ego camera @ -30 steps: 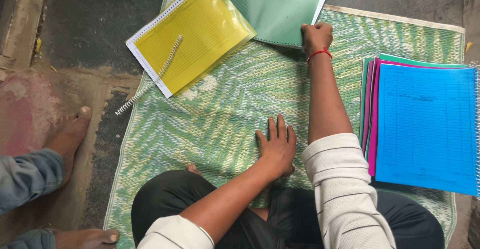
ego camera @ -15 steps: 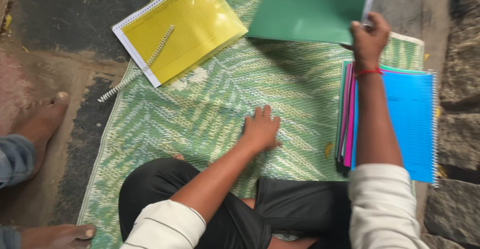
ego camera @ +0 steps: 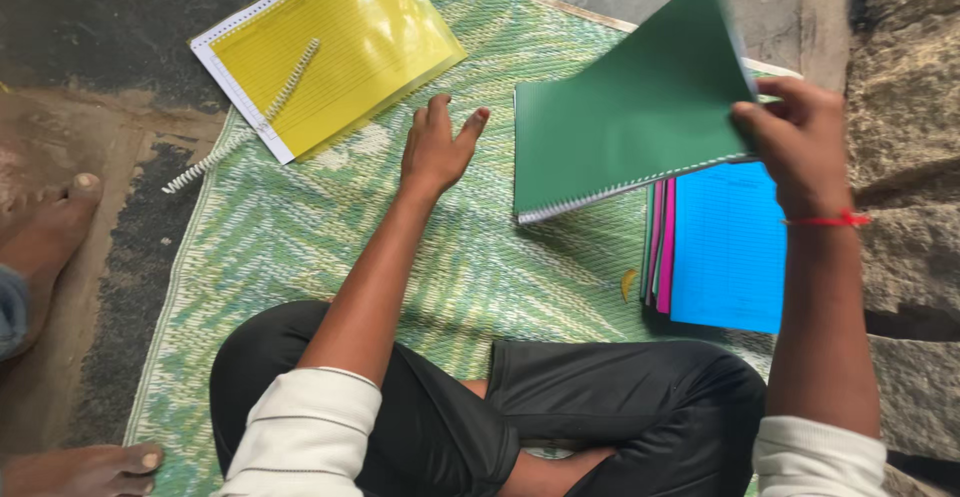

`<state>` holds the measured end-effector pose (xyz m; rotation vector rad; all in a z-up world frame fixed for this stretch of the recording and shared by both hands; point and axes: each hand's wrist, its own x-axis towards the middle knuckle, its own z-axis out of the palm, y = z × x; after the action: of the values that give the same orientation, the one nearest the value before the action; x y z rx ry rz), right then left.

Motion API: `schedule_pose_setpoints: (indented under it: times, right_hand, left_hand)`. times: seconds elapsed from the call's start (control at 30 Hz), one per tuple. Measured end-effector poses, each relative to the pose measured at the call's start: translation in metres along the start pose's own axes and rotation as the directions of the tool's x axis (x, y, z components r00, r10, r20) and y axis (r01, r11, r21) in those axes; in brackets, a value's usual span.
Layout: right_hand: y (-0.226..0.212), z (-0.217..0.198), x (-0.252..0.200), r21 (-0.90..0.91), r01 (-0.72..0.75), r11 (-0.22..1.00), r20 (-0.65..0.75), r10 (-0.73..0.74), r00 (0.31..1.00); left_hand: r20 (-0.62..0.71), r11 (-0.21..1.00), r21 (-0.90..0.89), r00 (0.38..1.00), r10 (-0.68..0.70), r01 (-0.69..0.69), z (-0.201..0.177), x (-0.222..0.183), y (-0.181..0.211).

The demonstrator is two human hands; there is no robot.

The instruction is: The person threads a plastic spiral coil through the pre-punched holes of a notebook cover and pages by hand, rotating the coil to advance it through the entire edge.

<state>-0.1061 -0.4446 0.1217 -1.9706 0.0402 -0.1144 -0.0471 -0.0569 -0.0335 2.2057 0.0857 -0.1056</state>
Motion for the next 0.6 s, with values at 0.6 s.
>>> schedule_pose_setpoints:
  times: [0.6]
  right_hand:
    - [-0.002, 0.037, -0.069, 0.073, 0.066, 0.995, -0.223, -0.048, 0.974]
  left_hand:
    - [0.042, 0.638, 0.192, 0.656, 0.753, -0.745, 0.039, -0.106, 0.113]
